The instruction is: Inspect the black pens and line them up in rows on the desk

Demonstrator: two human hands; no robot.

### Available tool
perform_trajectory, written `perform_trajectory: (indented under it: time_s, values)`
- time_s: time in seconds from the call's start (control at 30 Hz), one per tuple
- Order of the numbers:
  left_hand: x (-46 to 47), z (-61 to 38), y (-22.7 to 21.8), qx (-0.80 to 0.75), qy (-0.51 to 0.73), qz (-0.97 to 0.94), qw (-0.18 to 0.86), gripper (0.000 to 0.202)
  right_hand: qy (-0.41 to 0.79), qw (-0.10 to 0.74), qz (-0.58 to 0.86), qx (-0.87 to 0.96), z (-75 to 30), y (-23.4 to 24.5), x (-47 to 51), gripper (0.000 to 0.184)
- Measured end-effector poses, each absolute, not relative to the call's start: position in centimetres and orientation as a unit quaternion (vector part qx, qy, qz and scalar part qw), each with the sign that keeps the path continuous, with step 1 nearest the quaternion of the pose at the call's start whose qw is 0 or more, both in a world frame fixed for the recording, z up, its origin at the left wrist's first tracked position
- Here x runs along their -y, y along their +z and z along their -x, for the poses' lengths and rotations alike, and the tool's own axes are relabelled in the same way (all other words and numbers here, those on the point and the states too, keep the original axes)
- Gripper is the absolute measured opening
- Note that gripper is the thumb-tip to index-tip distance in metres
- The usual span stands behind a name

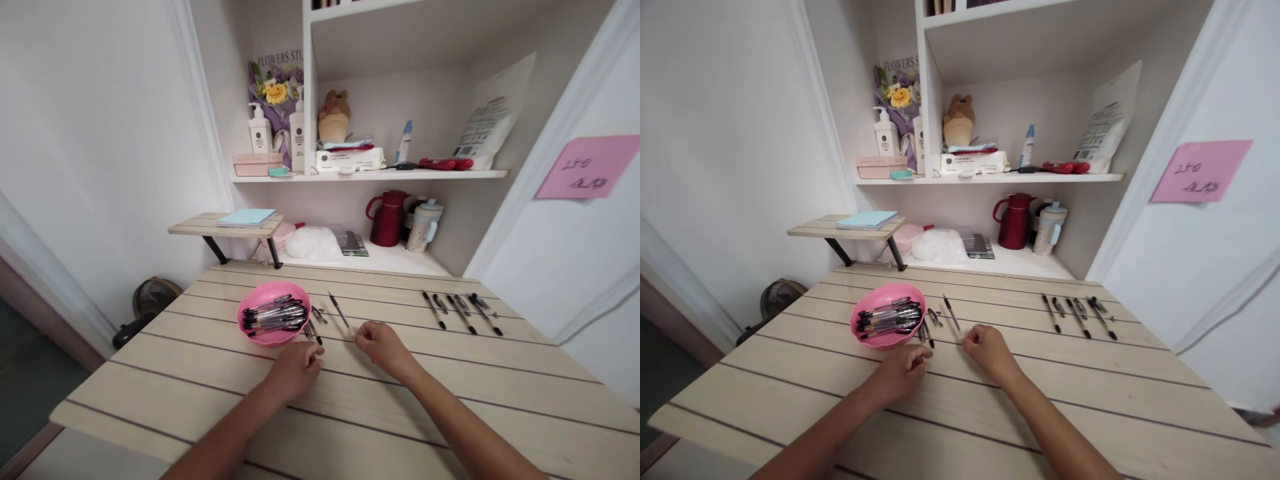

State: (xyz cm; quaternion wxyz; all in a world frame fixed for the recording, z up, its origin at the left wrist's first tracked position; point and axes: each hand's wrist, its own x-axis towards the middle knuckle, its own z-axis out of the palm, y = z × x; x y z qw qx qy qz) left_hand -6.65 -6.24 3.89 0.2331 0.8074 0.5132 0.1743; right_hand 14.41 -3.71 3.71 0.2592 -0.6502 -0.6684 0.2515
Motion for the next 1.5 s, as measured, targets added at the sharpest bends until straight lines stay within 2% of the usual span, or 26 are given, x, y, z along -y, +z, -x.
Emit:
perform_trajectory:
  time_s: [0.13,0.27,0.4,0.63,1.23,1.37,1.5]
  values:
    - [6.0,4.4,4.5,-0.488,0.161,-0.825,0.236,0.033,0.203,0.269,0.701,0.628,-19.0,3.2,3.7,0.020]
    - [6.4,1.4,4.8,-0.460,0.128,-0.848,0.230,0.033,0.097,0.215,0.777,0.584,-24.1,2.5,2.7,0.021]
    - [7.0,-0.8,3.6,-0.423,0.119,-0.870,0.225,0.031,0.056,0.170,0.825,0.536,-27.2,1.9,1.6,0.022]
    - [7.0,-1.0,1.3,-0.404,0.157,-0.871,0.229,0.029,0.062,0.159,0.823,0.542,-26.3,0.8,-0.3,0.023]
    - [6.7,-1.0,0.8,-0.387,0.174,-0.875,0.232,0.024,0.018,0.142,0.814,0.563,-25.5,1.7,-2.0,0.025]
    - [6.8,-1.0,0.7,-0.374,0.174,-0.880,0.234,0.025,0.020,0.155,0.779,0.607,-22.6,2.8,-2.4,0.024]
    - [6.7,-0.9,0.8,-0.371,0.165,-0.885,0.228,0.024,0.085,0.180,0.674,0.711,-16.8,3.0,-3.3,0.020]
